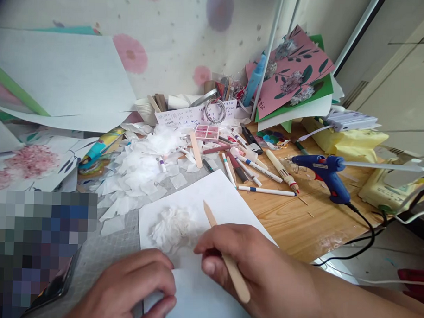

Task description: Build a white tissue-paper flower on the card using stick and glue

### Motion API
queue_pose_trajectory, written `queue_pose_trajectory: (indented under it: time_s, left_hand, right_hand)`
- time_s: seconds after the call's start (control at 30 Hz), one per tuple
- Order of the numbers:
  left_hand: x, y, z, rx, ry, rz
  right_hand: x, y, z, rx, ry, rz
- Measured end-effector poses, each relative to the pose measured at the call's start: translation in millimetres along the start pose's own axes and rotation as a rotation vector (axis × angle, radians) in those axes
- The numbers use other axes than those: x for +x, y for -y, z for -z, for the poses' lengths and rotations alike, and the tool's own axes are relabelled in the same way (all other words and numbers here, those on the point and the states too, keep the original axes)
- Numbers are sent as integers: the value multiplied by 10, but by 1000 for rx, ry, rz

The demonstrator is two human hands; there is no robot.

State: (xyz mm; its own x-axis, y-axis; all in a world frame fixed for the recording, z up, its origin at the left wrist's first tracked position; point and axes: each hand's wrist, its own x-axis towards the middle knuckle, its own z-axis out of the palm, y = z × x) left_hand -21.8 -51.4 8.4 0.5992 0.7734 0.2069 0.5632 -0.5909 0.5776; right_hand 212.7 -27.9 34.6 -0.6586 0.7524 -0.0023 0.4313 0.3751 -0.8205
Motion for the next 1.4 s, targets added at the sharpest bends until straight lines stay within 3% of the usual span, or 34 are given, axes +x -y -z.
queue_pose_trajectory:
  time_s: [0.2,0.37,0.53,0.9,1.27,1.4]
  left_hand:
    - [-9,132,109,137,-24,157]
    - [1,135,96,147,47,73]
    - [25,121,101,118,139,27]
    - [-6,154,75,162,69,116]
    - [12,134,78,115,190,119]
    - [9,144,89,69,182,136]
  right_hand:
    - [9,-55,103,154,-101,-4]
    - [116,-95,10,184,-68,22]
    - [145,-111,-119,64,-39,90]
    - [96,-140,-131,-24,-88,59]
    - [146,-159,-182,-66,-53,195]
    - [152,-158,-191,-96,-100,145]
